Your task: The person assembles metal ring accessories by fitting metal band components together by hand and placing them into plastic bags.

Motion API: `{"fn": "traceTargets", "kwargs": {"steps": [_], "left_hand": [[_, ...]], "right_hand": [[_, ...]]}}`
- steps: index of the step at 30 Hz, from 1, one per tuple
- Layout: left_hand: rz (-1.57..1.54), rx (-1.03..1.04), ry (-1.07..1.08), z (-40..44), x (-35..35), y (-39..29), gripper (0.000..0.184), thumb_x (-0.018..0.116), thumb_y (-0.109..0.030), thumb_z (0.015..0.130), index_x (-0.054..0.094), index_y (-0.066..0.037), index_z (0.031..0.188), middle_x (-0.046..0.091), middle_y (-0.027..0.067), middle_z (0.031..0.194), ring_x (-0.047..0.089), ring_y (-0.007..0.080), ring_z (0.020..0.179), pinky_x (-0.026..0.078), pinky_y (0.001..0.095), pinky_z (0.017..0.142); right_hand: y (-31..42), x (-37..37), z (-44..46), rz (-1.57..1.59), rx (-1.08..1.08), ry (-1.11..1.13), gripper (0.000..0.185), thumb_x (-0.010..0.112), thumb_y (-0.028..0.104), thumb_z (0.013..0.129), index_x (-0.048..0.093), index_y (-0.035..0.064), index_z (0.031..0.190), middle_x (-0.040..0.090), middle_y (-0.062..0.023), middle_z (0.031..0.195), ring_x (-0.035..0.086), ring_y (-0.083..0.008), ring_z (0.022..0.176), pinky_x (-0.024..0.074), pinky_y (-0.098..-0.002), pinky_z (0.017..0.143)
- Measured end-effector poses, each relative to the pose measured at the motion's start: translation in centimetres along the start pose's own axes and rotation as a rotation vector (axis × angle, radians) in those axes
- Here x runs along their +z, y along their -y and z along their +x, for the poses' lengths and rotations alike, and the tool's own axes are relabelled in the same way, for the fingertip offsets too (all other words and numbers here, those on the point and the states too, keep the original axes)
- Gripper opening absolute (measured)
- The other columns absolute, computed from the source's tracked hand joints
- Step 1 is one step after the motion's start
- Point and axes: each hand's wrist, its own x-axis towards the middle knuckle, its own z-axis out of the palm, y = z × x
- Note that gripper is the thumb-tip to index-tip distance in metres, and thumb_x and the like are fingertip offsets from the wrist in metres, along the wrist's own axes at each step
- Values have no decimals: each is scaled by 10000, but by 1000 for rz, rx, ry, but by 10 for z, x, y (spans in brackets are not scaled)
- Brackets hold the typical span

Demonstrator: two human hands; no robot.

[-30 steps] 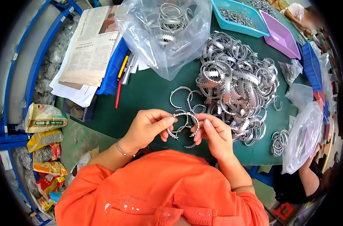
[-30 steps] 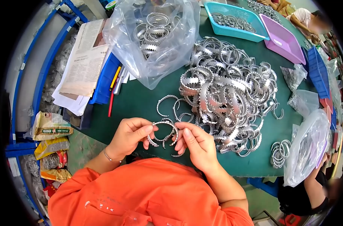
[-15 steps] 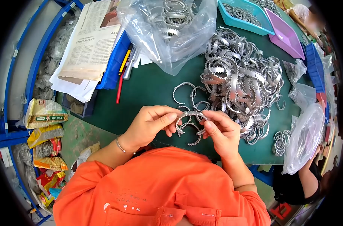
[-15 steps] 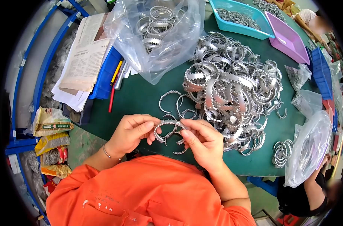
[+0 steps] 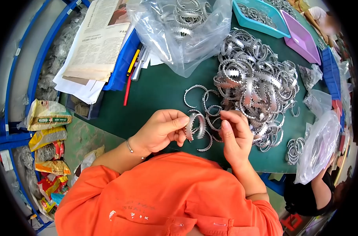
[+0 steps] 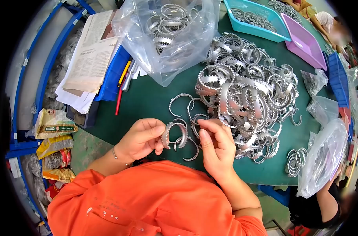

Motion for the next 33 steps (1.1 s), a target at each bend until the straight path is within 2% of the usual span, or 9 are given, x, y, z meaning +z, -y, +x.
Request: {"fn": "traceTargets", "kwargs": {"steps": [8, 16, 19, 22, 26, 27, 30, 32, 33], "left_hand": [[-21, 22, 38, 1, 0, 4, 184, 499, -172, 931, 532, -2, 869, 587, 85, 778, 555, 125, 617, 494, 273, 556], [-108, 78, 113, 3, -3, 12, 177, 491, -201, 937, 494, -27, 909, 567, 92, 854, 535, 130, 659, 489, 287, 608], [-34, 130, 78, 2, 5, 12, 143, 517, -153, 921, 535, -12, 912, 571, 91, 838, 546, 132, 680, 483, 281, 610], [1012, 687, -10, 4, 14, 9, 53, 598, -35, 844, 629, 3, 864, 601, 89, 810, 580, 114, 667, 467, 236, 582], [932, 773, -142, 4, 0, 12, 168, 631, 33, 801, 594, 22, 965, 552, 88, 947, 540, 54, 713, 425, 191, 567], [865, 687, -174, 3, 1, 7, 268, 642, 66, 777, 568, 29, 1032, 523, 98, 1041, 548, 65, 724, 446, 194, 580], [572, 516, -198, 8, 4, 2, 282, 623, 20, 813, 546, 37, 1083, 569, 100, 1001, 569, 86, 721, 474, 204, 600], [383, 138, -22, 3, -2, -6, 235, 586, -47, 859, 557, 39, 1076, 621, 106, 921, 600, 112, 697, 507, 223, 611], [381, 134, -21, 3, -2, -4, 235, 586, -47, 859, 557, 39, 1076, 621, 106, 921, 600, 112, 697, 507, 223, 611]], "right_hand": [[8, 8, -5, 89, -28, 211, 134, 540, -38, 859, 603, -15, 975, 563, -77, 851, 535, -91, 600, 436, -192, 528], [6, 10, -6, 118, -90, 121, 158, 561, -39, 844, 582, -20, 1000, 577, -76, 806, 534, -96, 604, 426, -195, 523], [11, 16, -4, 37, -104, 148, 253, 699, 48, 770, 584, -14, 987, 579, -53, 764, 525, -96, 588, 423, -211, 496], [6, 15, -1, -47, 37, 292, 228, 719, 75, 762, 602, -13, 936, 595, -44, 747, 528, -90, 591, 435, -214, 517], [5, 13, -2, 441, 345, 203, 167, 647, 76, 833, 581, -13, 958, 636, -54, 803, 583, -88, 663, 455, -201, 564], [3, 6, 0, 488, 395, 239, 152, 601, 107, 870, 566, -9, 961, 637, -86, 801, 600, -111, 670, 473, -209, 547], [-12, -2, 1, 893, 432, 355, 222, 526, 199, 920, 543, -13, 983, 623, -120, 798, 590, -136, 623, 496, -228, 512], [-10, -3, 1, 914, 490, 342, 228, 522, 202, 922, 540, -15, 988, 621, -119, 800, 593, -141, 626, 499, -232, 508], [-9, -3, 1, 937, 547, 334, 234, 518, 206, 924, 537, -17, 993, 618, -118, 802, 597, -146, 628, 502, -236, 504]]}}
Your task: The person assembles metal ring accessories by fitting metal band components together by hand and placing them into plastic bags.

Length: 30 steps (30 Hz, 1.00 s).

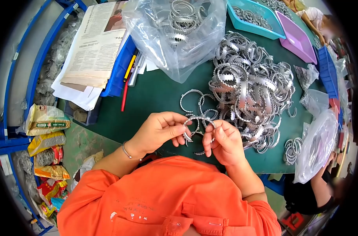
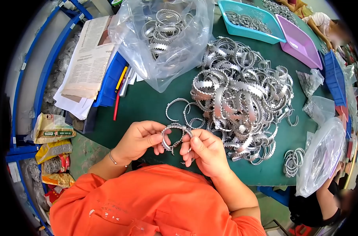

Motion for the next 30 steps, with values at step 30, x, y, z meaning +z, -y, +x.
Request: {"fn": "traceTargets", "kwargs": {"steps": [30], "left_hand": [[-228, 44, -35, -7, 6, -3, 217, 485, -93, 926, 573, 47, 1067, 635, 117, 811, 632, 141, 633, 542, 258, 579]], "right_hand": [[4, 4, 1, -167, 14, -171, 241, 516, 155, 922, 554, -52, 1040, 598, -92, 788, 577, -127, 571, 460, -219, 459]]}}
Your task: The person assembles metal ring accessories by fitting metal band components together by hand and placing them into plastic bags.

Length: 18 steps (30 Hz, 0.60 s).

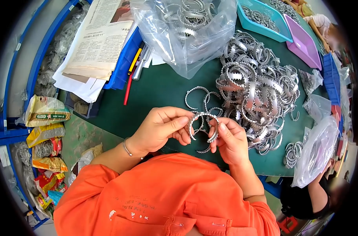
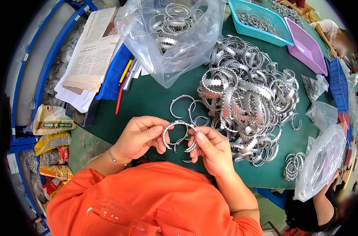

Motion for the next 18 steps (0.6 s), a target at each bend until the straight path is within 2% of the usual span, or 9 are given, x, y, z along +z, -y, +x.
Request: {"fn": "traceTargets", "kwargs": {"steps": [8, 12, 14, 18], "left_hand": [[-43, -8, 60, 0, -1, -2, 200, 514, -82, 913, 573, 28, 1068, 633, 110, 832, 637, 150, 687, 544, 264, 607], [-1, 43, 78, 1, -2, 1, 182, 528, -66, 902, 577, 27, 1051, 625, 85, 833, 613, 125, 689, 531, 247, 615], [21, 70, 83, 1, -4, 3, 172, 535, -56, 896, 583, 26, 1039, 622, 77, 832, 606, 118, 691, 528, 242, 618], [4, 113, 78, 2, -5, 5, 142, 555, -35, 880, 601, 22, 1001, 614, 64, 829, 598, 111, 700, 527, 237, 616]], "right_hand": [[3, -1, -1, -38, -17, 29, 247, 511, 154, 925, 562, -55, 1047, 606, -103, 802, 577, -125, 565, 462, -221, 451], [2, -2, -1, -21, -21, 33, 227, 516, 117, 918, 562, -52, 1062, 613, -110, 824, 585, -131, 582, 486, -230, 479], [-2, -2, -3, -68, -131, 1, 211, 531, 60, 900, 561, -51, 1077, 622, -123, 865, 599, -138, 614, 513, -238, 527], [-3, -5, -5, -147, -204, 20, 217, 545, 23, 884, 560, -51, 1088, 625, -139, 904, 610, -145, 648, 526, -243, 570]]}}
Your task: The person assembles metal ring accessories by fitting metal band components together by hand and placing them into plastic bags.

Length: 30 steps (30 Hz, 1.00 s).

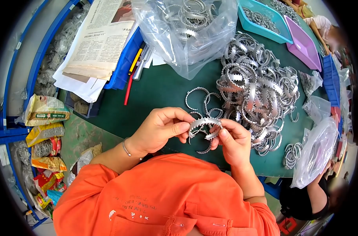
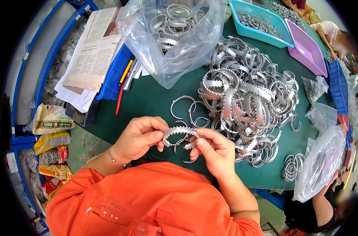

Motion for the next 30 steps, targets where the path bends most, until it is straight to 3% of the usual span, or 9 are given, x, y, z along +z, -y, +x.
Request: {"fn": "traceTargets", "kwargs": {"steps": [6, 9, 14, 16, 19, 22, 30], "left_hand": [[48, -38, 2, -2, 0, -2, 160, 540, -33, 884, 577, 27, 1027, 568, 101, 941, 589, 135, 733, 516, 260, 619], [55, -109, -36, -3, 1, -3, 215, 541, -62, 891, 562, 39, 1080, 592, 105, 945, 601, 134, 727, 520, 250, 616], [14, -147, -49, -5, 3, -3, 250, 511, -97, 919, 559, 45, 1119, 623, 105, 911, 637, 170, 744, 530, 253, 611], [62, -87, -60, -4, 5, -3, 264, 503, -96, 922, 536, 48, 1141, 621, 113, 938, 640, 179, 778, 533, 261, 641], [232, 71, -78, -4, 11, 0, 297, 480, -121, 934, 475, 49, 1178, 613, 168, 1027, 645, 230, 871, 548, 302, 741], [267, 117, -65, -2, 11, 4, 262, 493, -86, 922, 505, 57, 1141, 618, 166, 1021, 647, 224, 862, 550, 304, 737], [199, -108, -20, -2, 8, 1, 196, 509, -50, 908, 576, 74, 1045, 652, 142, 891, 659, 203, 785, 546, 275, 667]], "right_hand": [[1, 1, -1, -63, -37, 7, 219, 551, 28, 882, 565, -52, 1085, 616, -147, 950, 614, -147, 652, 522, -242, 614], [5, -3, 2, -643, -482, 21, 186, 619, 10, 818, 618, -19, 1003, 538, -180, 1100, 604, -180, 828, 499, -275, 725], [5, 5, 0, -668, -610, 52, 283, 687, -65, 717, 620, -12, 987, 501, -201, 1144, 597, -216, 878, 501, -298, 749], [3, 10, -2, -684, -625, -48, 320, 701, -67, 699, 607, -11, 999, 491, -202, 1154, 604, -227, 894, 507, -309, 747], [6, 9, -4, -772, -759, -48, 379, 736, -55, 659, 582, -13, 1003, 562, -195, 1077, 614, -257, 890, 514, -319, 733], [14, 16, -2, -817, -855, -54, 416, 761, -45, 629, 569, -12, 996, 626, -184, 981, 621, -268, 855, 513, -317, 728], [31, 26, 9, -856, -882, 48, 355, 769, 41, 606, 638, -2, 933, 625, -146, 999, 573, -263, 808, 460, -332, 694]]}}
